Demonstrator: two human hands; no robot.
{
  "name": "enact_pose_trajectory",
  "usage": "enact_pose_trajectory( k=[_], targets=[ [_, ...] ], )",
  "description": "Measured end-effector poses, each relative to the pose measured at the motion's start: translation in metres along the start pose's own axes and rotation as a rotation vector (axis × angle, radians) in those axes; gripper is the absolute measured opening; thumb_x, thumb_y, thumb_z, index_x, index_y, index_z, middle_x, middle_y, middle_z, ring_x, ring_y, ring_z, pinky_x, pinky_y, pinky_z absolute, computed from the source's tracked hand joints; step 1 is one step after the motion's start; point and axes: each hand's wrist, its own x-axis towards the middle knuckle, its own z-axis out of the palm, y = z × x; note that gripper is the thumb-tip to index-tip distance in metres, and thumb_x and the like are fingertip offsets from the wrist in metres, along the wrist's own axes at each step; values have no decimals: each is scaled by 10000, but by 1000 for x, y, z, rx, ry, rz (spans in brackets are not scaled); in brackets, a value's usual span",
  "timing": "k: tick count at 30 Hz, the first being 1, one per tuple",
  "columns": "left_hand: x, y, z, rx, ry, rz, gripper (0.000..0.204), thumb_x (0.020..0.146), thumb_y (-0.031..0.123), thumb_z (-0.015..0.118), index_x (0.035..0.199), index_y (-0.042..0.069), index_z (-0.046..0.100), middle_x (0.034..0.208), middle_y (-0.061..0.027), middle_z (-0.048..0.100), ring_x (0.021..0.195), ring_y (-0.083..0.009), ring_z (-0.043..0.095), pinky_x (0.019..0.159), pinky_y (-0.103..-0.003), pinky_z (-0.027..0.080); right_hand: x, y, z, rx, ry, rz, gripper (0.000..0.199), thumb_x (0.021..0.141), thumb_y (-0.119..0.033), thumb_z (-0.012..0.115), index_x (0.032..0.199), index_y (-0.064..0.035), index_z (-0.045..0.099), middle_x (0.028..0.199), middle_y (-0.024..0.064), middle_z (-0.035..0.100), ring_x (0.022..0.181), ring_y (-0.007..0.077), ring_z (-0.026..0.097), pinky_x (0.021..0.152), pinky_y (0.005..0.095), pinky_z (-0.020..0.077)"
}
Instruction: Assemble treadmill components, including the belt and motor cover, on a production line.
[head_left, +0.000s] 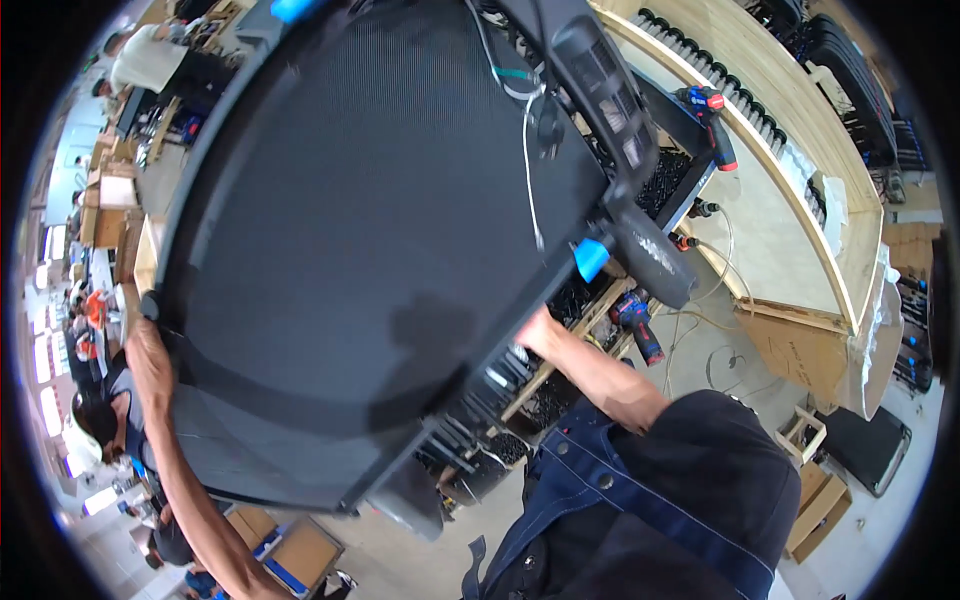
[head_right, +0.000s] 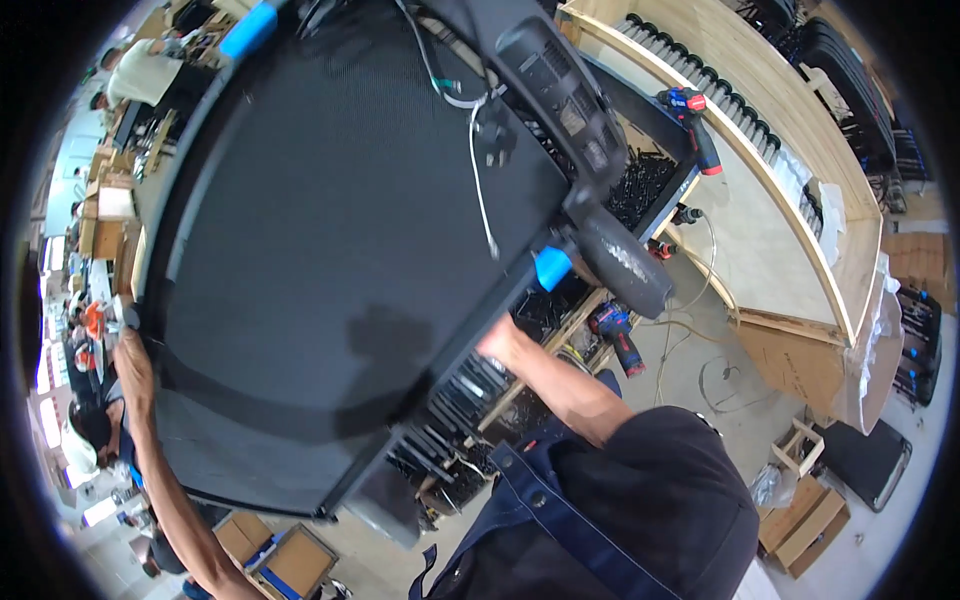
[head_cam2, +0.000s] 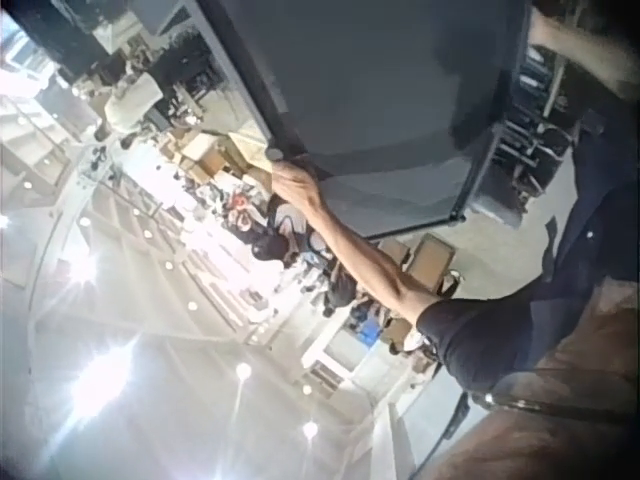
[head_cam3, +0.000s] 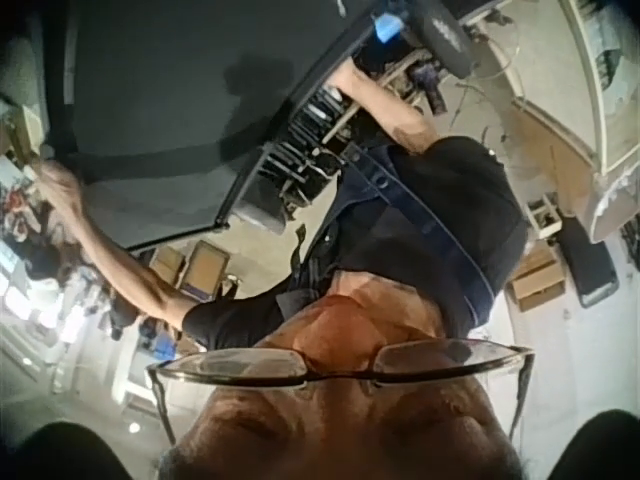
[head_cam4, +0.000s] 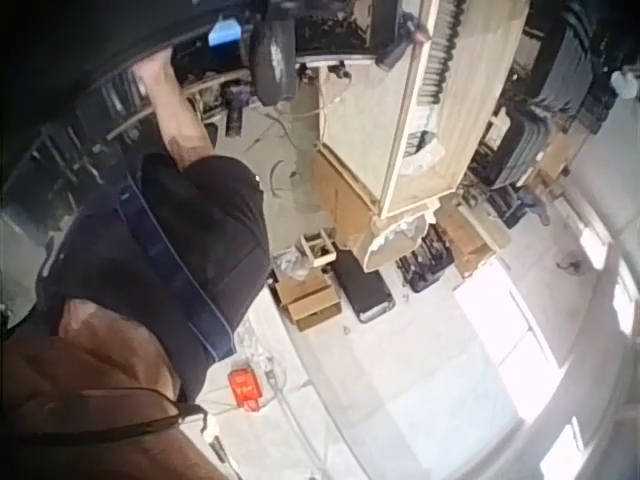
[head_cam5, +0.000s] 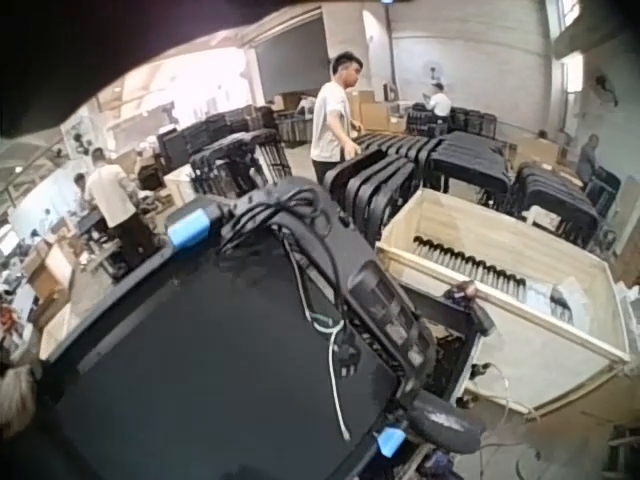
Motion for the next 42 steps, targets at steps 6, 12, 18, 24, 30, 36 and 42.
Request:
enact_pose_trajectory(
  k=[6, 12, 18, 24, 30, 36, 42],
  targets=[
    [73, 114, 164, -565, -73, 179, 640, 1100, 458, 234, 1026, -64, 596, 717, -93, 484, 719, -188, 428, 630, -429, 394, -108, -34, 16, 176, 229, -16, 408, 1000, -320, 548, 1267, -21, 630, 1284, 144, 658, 1158, 297, 632, 1065, 482, 469],
    [59, 182, 253, -700, -438, -28, 612, 1097, 466, 301, 853, -55, 509, 721, -83, 466, 712, -183, 419, 649, -429, 385, -148, -90, 9, -247, 463, -257, 410, 999, -317, 570, 1283, -27, 623, 1284, 142, 652, 1145, 302, 638, 1010, 490, 504],
    [-9, 181, 230, -585, 19, 64, 409, 1066, 274, 420, 1273, -47, 565, 1167, -241, 582, 1129, -380, 578, 1015, -437, 430, -157, -72, -24, -575, 657, -246, 439, 988, -356, 578, 1297, -48, 623, 1317, 135, 642, 1131, 319, 646, 970, 505, 523],
    [-225, 204, 211, -465, 5, -232, 420, 999, 293, 588, 1273, -25, 590, 1280, -239, 562, 1184, -419, 539, 1037, -510, 412, -44, -62, -1, -687, 588, -248, 437, 983, -348, 580, 1296, -46, 623, 1307, 142, 646, 1125, 321, 650, 968, 502, 525],
    [-385, 295, 213, -325, 179, -589, 482, 999, 373, 603, 1272, -25, 622, 1339, -253, 570, 1214, -425, 542, 1054, -512, 411, 23, 3, 6, -784, 555, -200, 436, 979, -340, 583, 1296, -44, 623, 1298, 148, 650, 1118, 324, 653, 966, 499, 527],
    [-398, 307, 213, -373, 297, -710, 447, 1003, 343, 582, 1230, -37, 643, 1323, -239, 596, 1214, -413, 546, 1069, -507, 398, -34, -47, -22, -911, 504, -226, 435, 975, -332, 585, 1296, -42, 624, 1288, 154, 654, 1111, 327, 657, 964, 495, 529],
    [-421, 300, 218, -419, 361, -724, 435, 987, 340, 609, 1236, -15, 647, 1329, -232, 596, 1219, -403, 548, 1079, -507, 384, -73, -70, -55, -1045, 467, -281, 434, 970, -323, 588, 1296, -40, 624, 1279, 160, 658, 1104, 329, 660, 962, 492, 531]
  ],
)
